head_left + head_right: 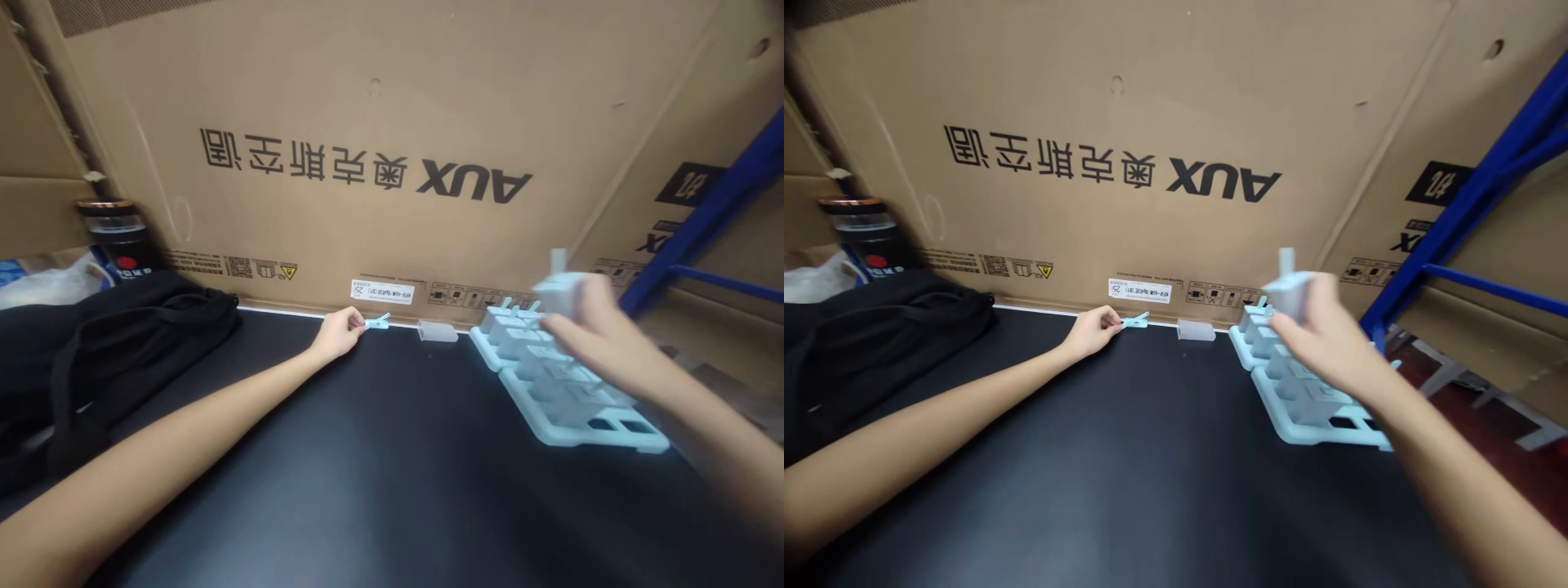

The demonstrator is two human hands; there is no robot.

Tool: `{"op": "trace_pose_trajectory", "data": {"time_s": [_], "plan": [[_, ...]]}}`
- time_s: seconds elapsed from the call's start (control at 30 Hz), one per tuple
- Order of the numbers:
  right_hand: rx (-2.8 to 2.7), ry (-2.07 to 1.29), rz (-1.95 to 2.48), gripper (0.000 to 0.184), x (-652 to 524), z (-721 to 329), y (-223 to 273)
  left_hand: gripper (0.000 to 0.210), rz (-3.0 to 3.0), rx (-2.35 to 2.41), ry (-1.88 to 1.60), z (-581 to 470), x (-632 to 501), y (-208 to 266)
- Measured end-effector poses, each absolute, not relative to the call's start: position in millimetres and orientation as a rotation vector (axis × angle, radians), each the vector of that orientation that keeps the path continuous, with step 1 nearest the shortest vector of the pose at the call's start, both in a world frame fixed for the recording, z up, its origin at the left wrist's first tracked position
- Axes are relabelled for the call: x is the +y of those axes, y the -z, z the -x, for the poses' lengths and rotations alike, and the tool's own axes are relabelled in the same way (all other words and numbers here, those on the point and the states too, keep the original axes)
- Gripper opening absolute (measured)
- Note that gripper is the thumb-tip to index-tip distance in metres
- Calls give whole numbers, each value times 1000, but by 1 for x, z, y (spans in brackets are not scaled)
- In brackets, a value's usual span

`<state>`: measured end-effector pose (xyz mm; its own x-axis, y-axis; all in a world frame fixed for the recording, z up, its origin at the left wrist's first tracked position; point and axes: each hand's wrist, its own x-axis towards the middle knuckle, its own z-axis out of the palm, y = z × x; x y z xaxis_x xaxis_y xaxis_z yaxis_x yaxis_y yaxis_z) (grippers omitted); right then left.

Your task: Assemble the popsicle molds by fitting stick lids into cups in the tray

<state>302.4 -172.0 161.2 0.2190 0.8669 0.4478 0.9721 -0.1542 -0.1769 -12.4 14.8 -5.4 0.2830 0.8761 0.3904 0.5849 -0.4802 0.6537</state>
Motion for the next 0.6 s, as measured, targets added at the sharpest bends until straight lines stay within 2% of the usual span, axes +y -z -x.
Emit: {"op": "trace_pose_trajectory", "data": {"time_s": [0.07,0.2,0.37,0.6], "plan": [[-2028,179,2000,31,-138,-259,-161,7,-2127,1336,-1072,13,15,5],[-2441,190,2103,42,-83,-204,-137,9,-2088,1356,-1101,14,17,4],[-2496,139,2187,63,-48,-187,-109,10,-2094,1348,-1094,14,24,10],[-2517,262,2117,67,-29,-168,-99,12,-2161,1360,-1055,14,27,13]]}}
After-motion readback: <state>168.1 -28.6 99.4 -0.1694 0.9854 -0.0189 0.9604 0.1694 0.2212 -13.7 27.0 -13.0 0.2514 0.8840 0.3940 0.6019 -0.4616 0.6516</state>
